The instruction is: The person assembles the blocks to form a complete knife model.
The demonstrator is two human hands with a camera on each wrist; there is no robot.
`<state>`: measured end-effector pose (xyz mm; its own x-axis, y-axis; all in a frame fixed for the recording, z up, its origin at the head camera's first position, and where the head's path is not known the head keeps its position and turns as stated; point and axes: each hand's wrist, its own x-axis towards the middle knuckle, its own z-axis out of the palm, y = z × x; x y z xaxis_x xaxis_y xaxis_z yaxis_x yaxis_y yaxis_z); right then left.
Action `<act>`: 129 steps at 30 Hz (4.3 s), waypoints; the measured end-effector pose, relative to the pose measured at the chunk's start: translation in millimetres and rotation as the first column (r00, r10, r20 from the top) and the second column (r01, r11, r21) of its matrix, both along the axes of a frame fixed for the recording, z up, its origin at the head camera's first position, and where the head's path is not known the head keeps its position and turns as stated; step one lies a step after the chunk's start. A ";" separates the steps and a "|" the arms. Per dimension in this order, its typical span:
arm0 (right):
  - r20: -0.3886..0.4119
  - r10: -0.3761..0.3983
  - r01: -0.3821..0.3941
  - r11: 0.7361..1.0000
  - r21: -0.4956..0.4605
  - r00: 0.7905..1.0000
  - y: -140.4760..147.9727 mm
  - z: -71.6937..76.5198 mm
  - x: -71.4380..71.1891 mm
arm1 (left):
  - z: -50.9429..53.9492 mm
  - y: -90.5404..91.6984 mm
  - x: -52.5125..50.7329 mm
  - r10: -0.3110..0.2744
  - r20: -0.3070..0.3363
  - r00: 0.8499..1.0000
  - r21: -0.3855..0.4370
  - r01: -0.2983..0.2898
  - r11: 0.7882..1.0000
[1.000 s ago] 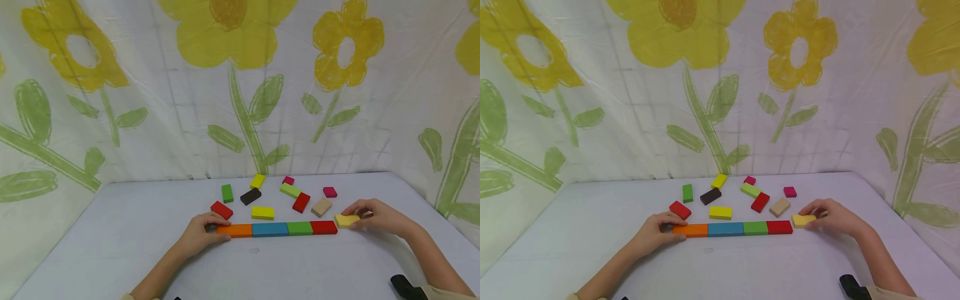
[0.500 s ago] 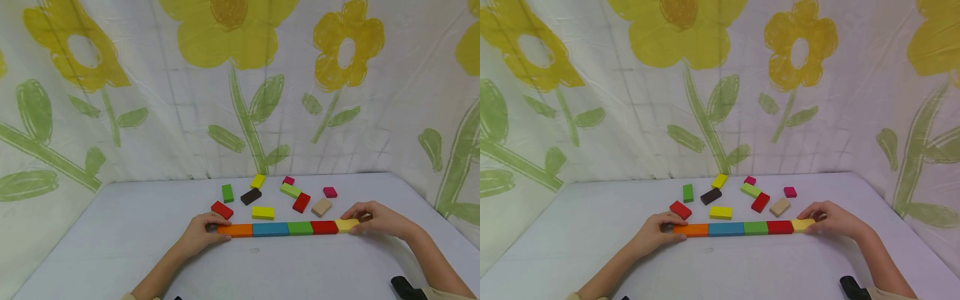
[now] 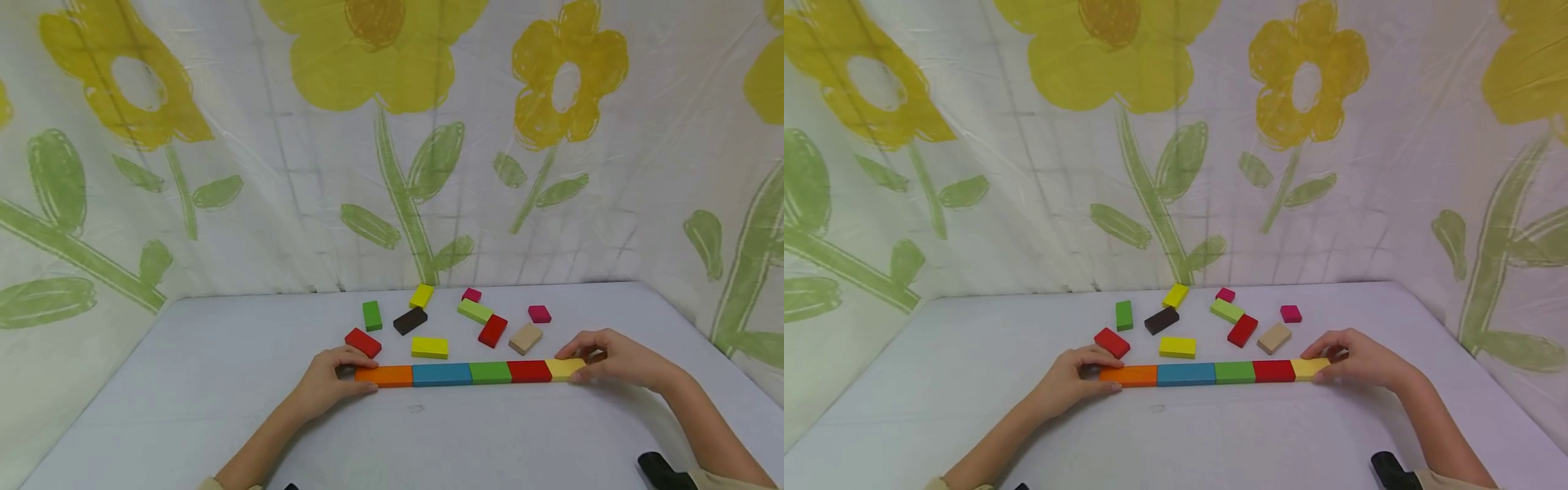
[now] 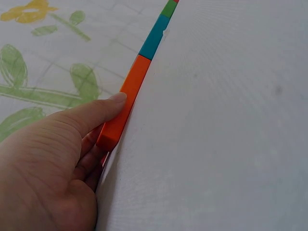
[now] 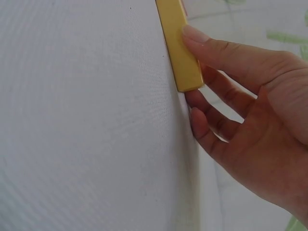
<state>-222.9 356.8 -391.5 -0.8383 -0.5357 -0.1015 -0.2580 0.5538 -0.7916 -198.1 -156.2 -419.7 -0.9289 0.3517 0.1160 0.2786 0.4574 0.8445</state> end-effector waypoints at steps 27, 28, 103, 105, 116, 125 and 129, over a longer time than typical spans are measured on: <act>-0.099 -0.002 0.004 1.000 0.016 0.995 -8.7 4.7 3.2 | -1.8 0.5 -0.4 -0.001 0.004 1.000 0.017 0.001 1.000; -0.114 0.000 0.002 1.000 0.018 0.993 -10.9 5.4 3.3 | -1.9 0.4 -0.5 0.000 0.005 1.000 0.018 0.000 1.000; -0.040 0.002 -0.001 1.000 0.021 0.999 -52.4 0.7 5.9 | -6.8 -16.3 -11.8 0.171 -0.110 0.979 0.028 -0.169 0.985; -0.033 0.000 0.000 1.000 0.017 0.999 -52.1 0.5 5.6 | -8.4 -15.4 -12.3 0.171 -0.123 0.978 0.022 -0.169 0.985; -0.021 0.003 -0.003 1.000 0.016 1.000 -51.6 0.6 5.0 | -8.2 -11.3 -12.1 0.218 -0.140 0.966 -0.062 -0.228 0.972; -0.018 -0.001 0.001 1.000 0.001 1.000 -52.5 -0.1 5.7 | -7.8 -8.8 -11.1 0.250 -0.172 0.953 -0.043 -0.261 0.964; -0.008 -0.013 0.013 1.000 -0.003 1.000 -53.1 0.2 6.1 | -7.9 -9.0 -11.1 0.267 -0.165 0.949 -0.001 -0.271 0.963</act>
